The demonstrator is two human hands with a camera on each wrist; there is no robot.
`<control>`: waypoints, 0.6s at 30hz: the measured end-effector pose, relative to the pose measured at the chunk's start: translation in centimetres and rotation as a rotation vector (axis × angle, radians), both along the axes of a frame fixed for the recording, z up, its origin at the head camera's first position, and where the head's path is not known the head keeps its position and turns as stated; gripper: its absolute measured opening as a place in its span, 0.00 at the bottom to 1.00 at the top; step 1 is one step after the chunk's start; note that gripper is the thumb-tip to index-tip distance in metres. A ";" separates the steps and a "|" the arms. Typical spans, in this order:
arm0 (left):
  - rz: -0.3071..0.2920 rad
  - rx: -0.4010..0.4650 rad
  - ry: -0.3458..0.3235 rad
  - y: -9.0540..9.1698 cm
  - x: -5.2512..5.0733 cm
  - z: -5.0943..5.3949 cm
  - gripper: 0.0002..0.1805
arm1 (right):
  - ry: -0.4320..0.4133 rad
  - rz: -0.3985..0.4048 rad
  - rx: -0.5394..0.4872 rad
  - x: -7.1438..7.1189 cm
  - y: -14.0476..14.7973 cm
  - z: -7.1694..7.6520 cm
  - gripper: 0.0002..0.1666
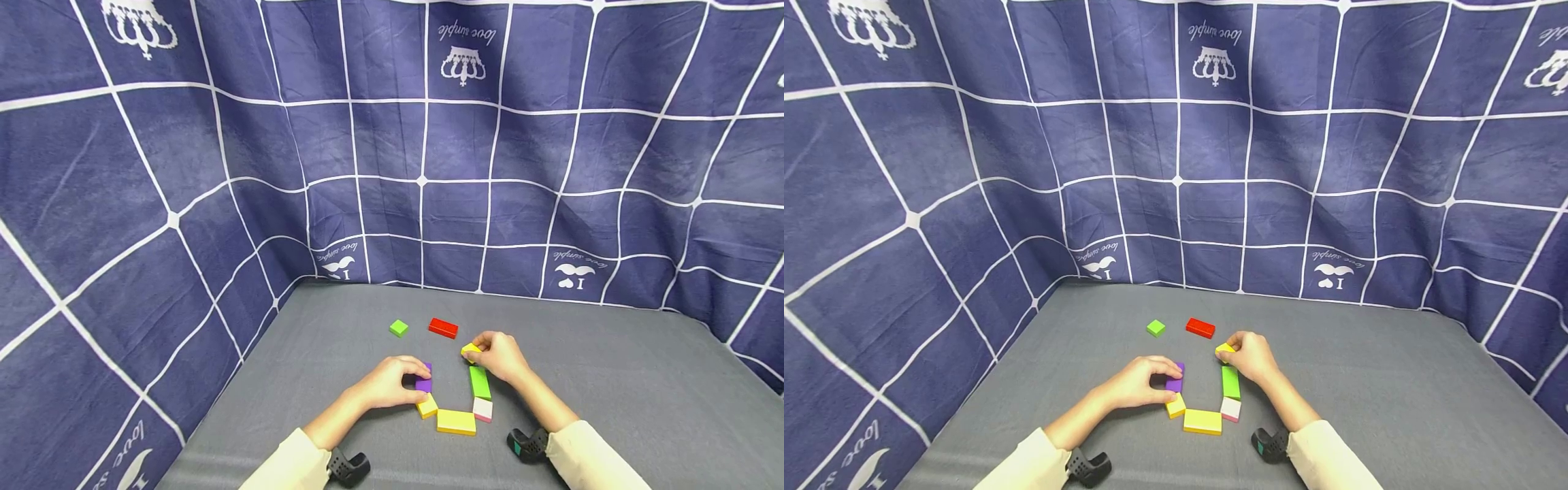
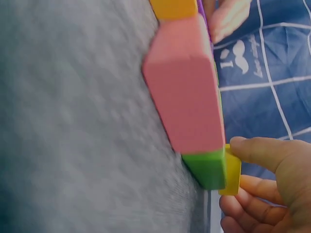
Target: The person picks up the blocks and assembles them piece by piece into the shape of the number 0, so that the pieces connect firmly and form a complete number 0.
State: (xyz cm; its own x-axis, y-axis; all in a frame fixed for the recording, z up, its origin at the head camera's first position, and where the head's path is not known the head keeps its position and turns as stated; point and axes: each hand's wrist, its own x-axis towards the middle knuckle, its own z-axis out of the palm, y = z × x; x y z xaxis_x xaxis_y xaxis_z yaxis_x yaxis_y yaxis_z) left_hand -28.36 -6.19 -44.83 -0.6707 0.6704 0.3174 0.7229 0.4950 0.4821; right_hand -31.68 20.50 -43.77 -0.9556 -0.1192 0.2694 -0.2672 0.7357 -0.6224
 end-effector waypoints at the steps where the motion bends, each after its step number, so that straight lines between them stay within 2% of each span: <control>1: 0.001 -0.002 -0.003 0.0 0.0 0.0 0.18 | 0.004 -0.001 0.004 0.1 -0.1 0.0 0.11; 9: -0.001 0.004 -0.009 0.0 -0.1 -0.1 0.18 | 0.039 -0.012 0.017 0.8 -0.8 0.0 0.12; 18: -0.001 0.005 -0.011 0.0 0.0 0.1 0.17 | 0.033 -0.036 0.045 1.0 -1.2 -0.2 0.13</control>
